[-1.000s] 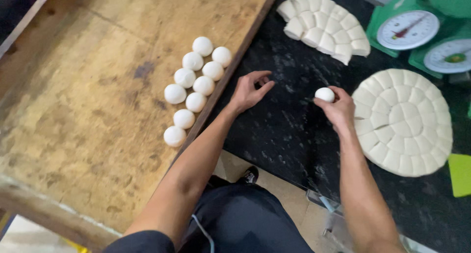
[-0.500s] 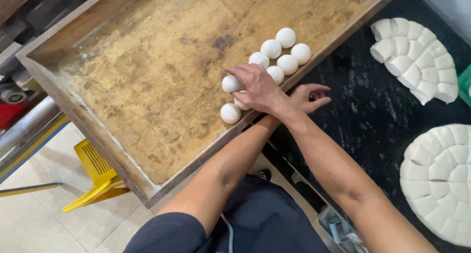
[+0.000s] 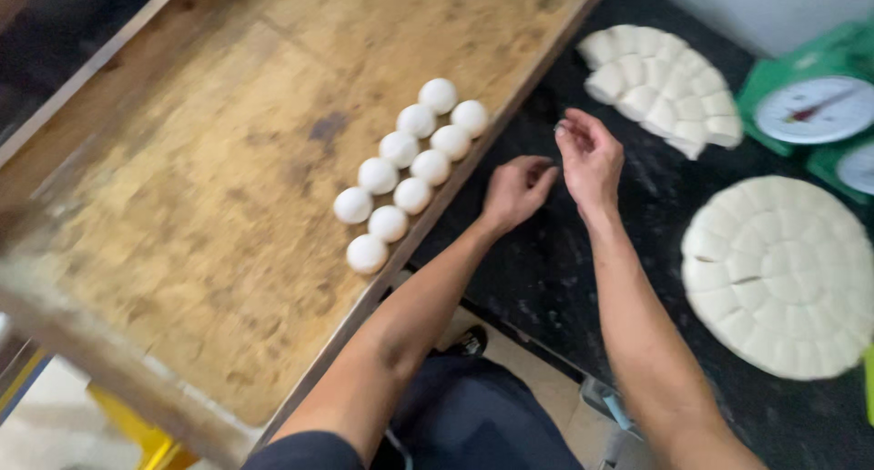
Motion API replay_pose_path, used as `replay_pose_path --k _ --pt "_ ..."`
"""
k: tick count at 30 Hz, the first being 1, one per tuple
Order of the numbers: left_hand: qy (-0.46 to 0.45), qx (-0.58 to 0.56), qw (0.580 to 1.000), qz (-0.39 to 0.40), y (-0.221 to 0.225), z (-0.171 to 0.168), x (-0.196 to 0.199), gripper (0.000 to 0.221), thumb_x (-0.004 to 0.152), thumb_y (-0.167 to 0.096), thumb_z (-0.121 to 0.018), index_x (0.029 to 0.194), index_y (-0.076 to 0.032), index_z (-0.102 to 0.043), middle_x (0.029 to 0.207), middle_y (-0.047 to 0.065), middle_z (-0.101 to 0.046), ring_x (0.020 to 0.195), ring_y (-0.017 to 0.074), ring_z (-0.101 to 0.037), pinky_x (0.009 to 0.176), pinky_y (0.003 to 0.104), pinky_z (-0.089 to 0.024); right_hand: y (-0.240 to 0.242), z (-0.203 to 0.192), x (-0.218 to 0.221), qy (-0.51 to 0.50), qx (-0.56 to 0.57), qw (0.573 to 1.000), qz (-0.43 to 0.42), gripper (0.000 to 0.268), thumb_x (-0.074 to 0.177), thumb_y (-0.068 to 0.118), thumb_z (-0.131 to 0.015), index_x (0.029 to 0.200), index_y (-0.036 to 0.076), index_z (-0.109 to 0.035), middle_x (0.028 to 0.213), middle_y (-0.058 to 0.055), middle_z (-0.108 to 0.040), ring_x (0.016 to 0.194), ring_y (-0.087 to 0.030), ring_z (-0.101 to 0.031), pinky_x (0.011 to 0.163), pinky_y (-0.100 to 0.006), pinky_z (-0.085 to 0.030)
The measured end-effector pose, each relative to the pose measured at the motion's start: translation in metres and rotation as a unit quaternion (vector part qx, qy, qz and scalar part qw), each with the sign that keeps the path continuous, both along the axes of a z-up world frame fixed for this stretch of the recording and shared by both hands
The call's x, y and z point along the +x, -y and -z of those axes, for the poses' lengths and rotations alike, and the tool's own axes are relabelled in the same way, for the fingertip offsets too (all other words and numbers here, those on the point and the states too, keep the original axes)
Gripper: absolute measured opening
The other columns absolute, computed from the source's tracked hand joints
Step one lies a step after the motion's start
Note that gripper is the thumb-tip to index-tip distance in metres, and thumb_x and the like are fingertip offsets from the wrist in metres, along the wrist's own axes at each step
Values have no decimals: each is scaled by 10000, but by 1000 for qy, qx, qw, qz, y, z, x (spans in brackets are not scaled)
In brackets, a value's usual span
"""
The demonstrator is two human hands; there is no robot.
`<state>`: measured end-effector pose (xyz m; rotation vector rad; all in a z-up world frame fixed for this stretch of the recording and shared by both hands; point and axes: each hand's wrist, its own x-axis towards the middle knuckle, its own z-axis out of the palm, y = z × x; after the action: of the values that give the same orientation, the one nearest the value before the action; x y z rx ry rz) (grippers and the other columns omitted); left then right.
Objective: The person moves a wooden tray onto a counter, then picks up dough balls and places them onto a black countertop, arranging them beside large pre-cut dough pieces.
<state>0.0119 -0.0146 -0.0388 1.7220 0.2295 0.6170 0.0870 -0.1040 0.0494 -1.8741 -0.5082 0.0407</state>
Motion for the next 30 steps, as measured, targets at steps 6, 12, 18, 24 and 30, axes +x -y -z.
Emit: replay_pose_path --k 6,12,18,24,30 --pt "-20 183 982 -26 12 -48 6 190 879 -242 -746 952 -67 -769 851 88 -729 832 296 -688 782 444 -516 135 57 102 -33 -55 943 326 302 883 181 -762 1140 25 -741 1051 -99 -781 957 -191 -745 871 -306 -565" --pt "-49 232 971 -22 15 -56 7 175 869 -248 -748 936 -89 -776 808 60 -690 818 272 -654 791 435 -482 146 74 182 -98 -317 862 384 681 1010 580 -789 1141 -86 -742 1143 -274 -704 1093 -381 -657 934 -428 -497" --pt "-56 250 966 -24 16 -51 10 196 875 -257 -750 966 -84 -772 809 58 -685 822 265 -652 794 428 -478 115 48 187 -205 43 902 378 557 708 255 -870 1146 -50 -713 1163 -178 -730 1017 -257 -743 822 -367 -601" --pt "-59 246 967 -17 17 -49 7 186 882 -260 -746 963 -97 -779 810 49 -682 834 257 -652 809 425 -474 139 59 113 -54 134 929 342 410 790 179 -854 1038 -67 -639 997 -140 -687 887 -212 -645 774 -359 -537" --pt "-60 243 968 -11 16 -50 8 215 892 -276 -745 993 -88 -770 817 51 -676 838 258 -646 819 422 -471 156 -2 -8 -14 -22 961 276 600 884 291 -772 1331 94 -425 1015 -97 -636 876 -215 -674 751 -359 -539"
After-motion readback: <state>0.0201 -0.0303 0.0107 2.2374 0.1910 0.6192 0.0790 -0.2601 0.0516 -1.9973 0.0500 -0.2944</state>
